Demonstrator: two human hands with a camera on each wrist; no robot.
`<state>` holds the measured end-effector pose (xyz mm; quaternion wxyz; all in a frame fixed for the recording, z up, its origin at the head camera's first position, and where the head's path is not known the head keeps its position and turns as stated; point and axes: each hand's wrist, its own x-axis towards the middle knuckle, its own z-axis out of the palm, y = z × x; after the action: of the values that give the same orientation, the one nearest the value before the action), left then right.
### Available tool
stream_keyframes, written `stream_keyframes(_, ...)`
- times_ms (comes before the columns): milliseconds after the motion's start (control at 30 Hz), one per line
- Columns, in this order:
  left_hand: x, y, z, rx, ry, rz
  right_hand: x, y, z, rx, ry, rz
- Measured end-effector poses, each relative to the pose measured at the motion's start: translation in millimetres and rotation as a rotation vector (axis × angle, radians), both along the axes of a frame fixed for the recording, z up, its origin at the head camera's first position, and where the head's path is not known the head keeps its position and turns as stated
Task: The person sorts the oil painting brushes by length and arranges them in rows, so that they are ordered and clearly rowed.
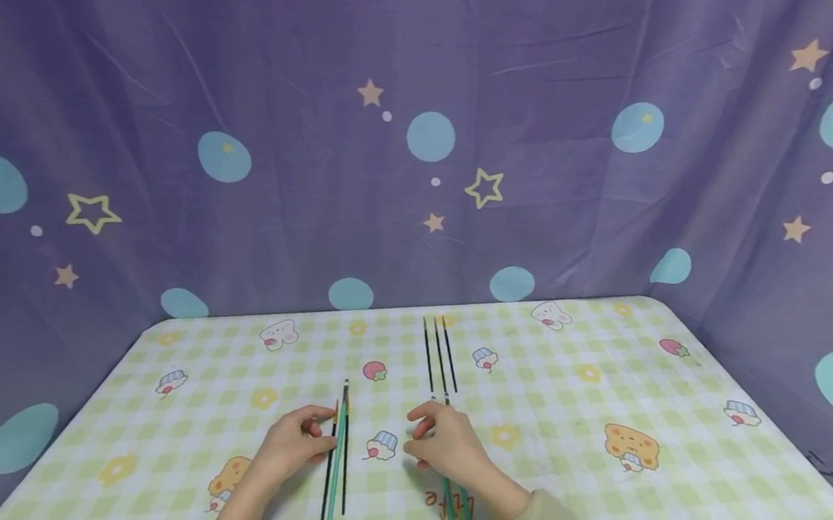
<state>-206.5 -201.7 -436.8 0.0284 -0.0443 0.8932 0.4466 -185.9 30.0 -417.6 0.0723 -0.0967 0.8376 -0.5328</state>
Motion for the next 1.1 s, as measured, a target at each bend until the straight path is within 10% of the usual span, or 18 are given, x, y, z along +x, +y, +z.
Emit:
stream_keyframes(467,-0.5,-2,0.2,-0.012,0.008,-0.014,3.7,-55,-3.3,-0.088,-0.061,0.029)
stream_keyframes(1100,-0.3,-3,1.2,-0.021,-0.003,-0.014,-1.7,-82,-12.3,0.067,-0.026,-0.041)
